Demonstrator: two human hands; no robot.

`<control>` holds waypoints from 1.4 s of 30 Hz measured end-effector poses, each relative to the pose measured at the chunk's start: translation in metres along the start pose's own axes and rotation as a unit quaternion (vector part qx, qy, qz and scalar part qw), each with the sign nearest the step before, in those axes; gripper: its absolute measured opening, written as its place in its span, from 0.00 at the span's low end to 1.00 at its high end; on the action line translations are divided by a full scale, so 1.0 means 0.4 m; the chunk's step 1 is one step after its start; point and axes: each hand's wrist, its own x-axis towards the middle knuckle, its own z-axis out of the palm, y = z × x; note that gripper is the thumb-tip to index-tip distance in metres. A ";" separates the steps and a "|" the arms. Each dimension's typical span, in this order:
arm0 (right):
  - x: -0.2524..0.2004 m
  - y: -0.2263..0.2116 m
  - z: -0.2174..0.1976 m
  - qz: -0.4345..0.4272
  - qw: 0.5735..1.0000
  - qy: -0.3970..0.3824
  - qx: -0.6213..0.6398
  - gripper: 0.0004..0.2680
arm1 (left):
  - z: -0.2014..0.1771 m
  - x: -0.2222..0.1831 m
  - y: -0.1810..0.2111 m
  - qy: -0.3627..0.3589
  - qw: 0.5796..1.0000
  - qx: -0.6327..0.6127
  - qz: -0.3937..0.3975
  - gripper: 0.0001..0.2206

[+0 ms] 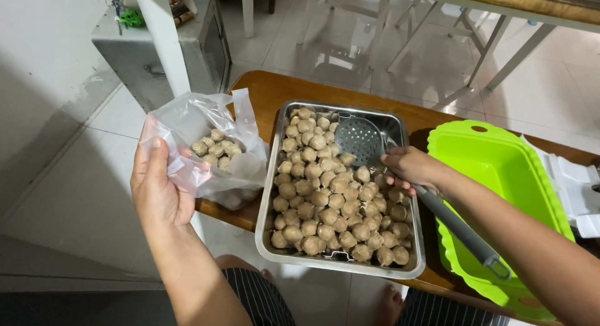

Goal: Bagging cooked meatballs from a tray into plastic bags using a slotted spoon.

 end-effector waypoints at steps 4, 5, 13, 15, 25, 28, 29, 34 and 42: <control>0.023 0.002 -0.008 0.036 0.992 -0.053 0.105 0.16 | -0.017 0.016 -0.017 -0.002 1.000 -0.004 0.001 0.20; 0.015 -0.016 -0.003 0.051 0.985 -0.073 0.148 0.13 | -0.021 0.021 -0.022 -0.003 1.000 -0.007 0.001 0.20; 0.050 -0.019 0.011 0.055 0.974 -0.125 0.183 0.10 | -0.023 0.017 -0.025 -0.007 1.000 0.003 0.009 0.20; 0.051 -0.018 0.003 0.064 0.969 -0.131 0.201 0.09 | -0.025 0.018 -0.025 -0.007 1.000 0.004 0.011 0.20; -0.005 -0.054 -0.039 0.084 0.944 -0.143 0.286 0.06 | -0.018 0.012 -0.018 -0.004 1.000 -0.003 0.003 0.21; -0.017 -0.095 -0.038 0.064 0.953 -0.134 0.265 0.07 | -0.017 0.010 -0.022 -0.004 1.000 -0.012 0.002 0.21; -0.025 -0.114 -0.031 0.061 0.954 -0.132 0.262 0.07 | -0.019 0.009 -0.021 -0.005 1.000 -0.018 -0.001 0.21; -0.095 -0.273 0.074 -0.016 0.952 -0.189 0.241 0.07 | -0.014 0.003 -0.007 -0.002 1.000 -0.020 -0.012 0.21; -0.084 -0.379 0.332 -0.121 0.936 -0.274 0.186 0.06 | -0.023 0.008 0.003 -0.013 0.999 -0.032 -0.016 0.21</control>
